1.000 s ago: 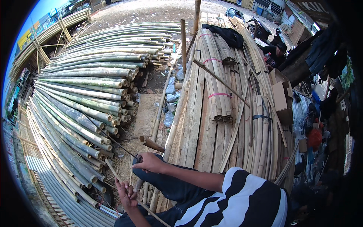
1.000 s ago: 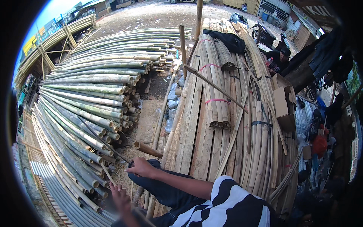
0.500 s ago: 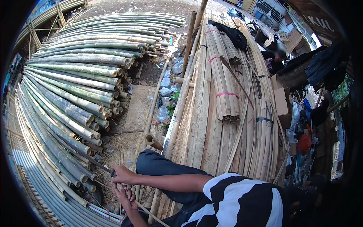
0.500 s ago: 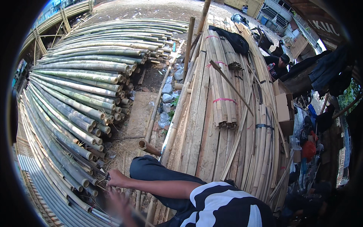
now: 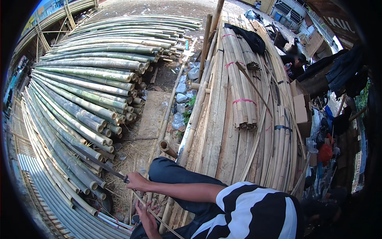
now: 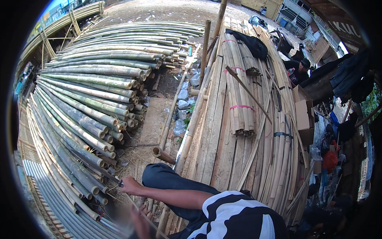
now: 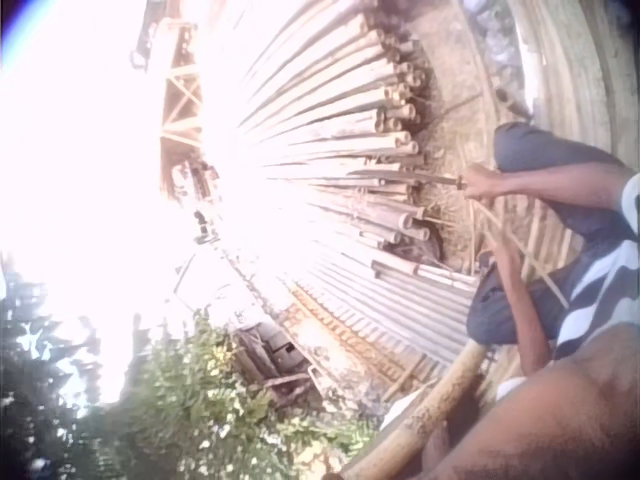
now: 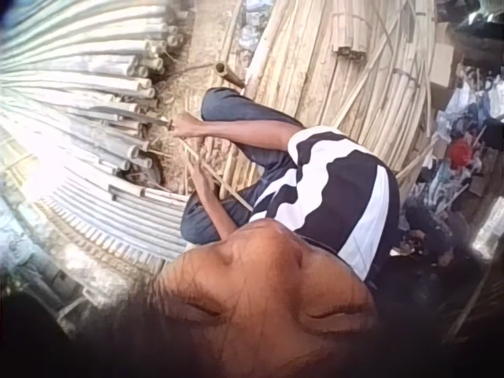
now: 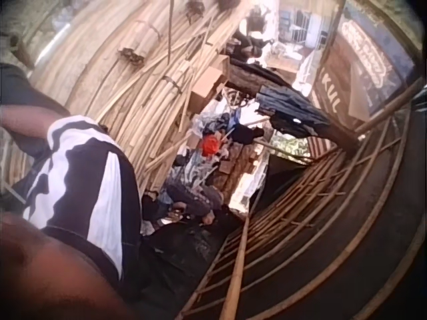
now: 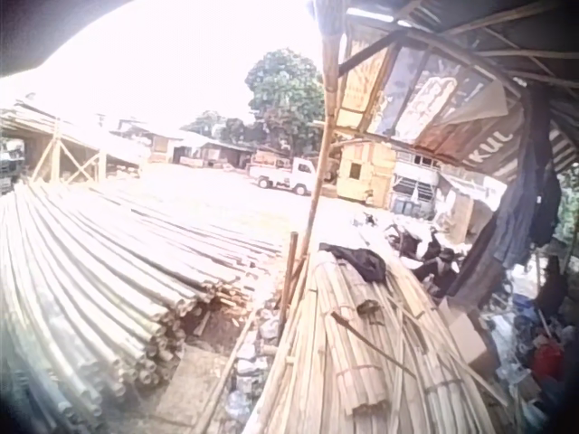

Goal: Splitting and shaving bamboo poles into thin, flexible strips using a large knife.

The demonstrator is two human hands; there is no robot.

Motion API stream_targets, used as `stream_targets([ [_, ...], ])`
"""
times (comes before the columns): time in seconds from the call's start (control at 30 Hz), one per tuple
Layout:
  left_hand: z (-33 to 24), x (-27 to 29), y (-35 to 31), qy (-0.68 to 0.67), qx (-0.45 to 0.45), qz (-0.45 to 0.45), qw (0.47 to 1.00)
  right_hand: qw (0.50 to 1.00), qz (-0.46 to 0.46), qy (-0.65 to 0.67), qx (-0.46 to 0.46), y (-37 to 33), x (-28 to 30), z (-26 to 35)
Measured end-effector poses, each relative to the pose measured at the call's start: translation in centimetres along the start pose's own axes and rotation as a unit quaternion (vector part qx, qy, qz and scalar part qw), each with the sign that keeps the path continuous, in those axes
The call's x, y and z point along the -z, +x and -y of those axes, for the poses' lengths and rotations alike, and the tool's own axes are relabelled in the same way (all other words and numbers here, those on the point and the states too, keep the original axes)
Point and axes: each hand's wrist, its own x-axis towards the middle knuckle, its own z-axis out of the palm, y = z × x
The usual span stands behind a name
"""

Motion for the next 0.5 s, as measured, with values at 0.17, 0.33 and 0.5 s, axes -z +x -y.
stream_targets([
  [0.17, 2.6, -3.8, -15.2, 0.085, 0.087, -0.050, 0.991, 0.996, 0.003, 0.088, -0.018, 0.4, 2.3, 1.4],
  [0.33, 9.2, -1.2, -21.4, 0.177, 0.015, -0.050, 0.983, 0.989, -0.056, 0.113, 0.071, 2.2, 8.9, 8.8],
  [0.5, 5.3, -7.7, -21.2, 0.173, -0.081, -0.159, 0.969, 0.965, -0.161, 0.014, 0.206, 3.9, 22.3, 18.1],
])
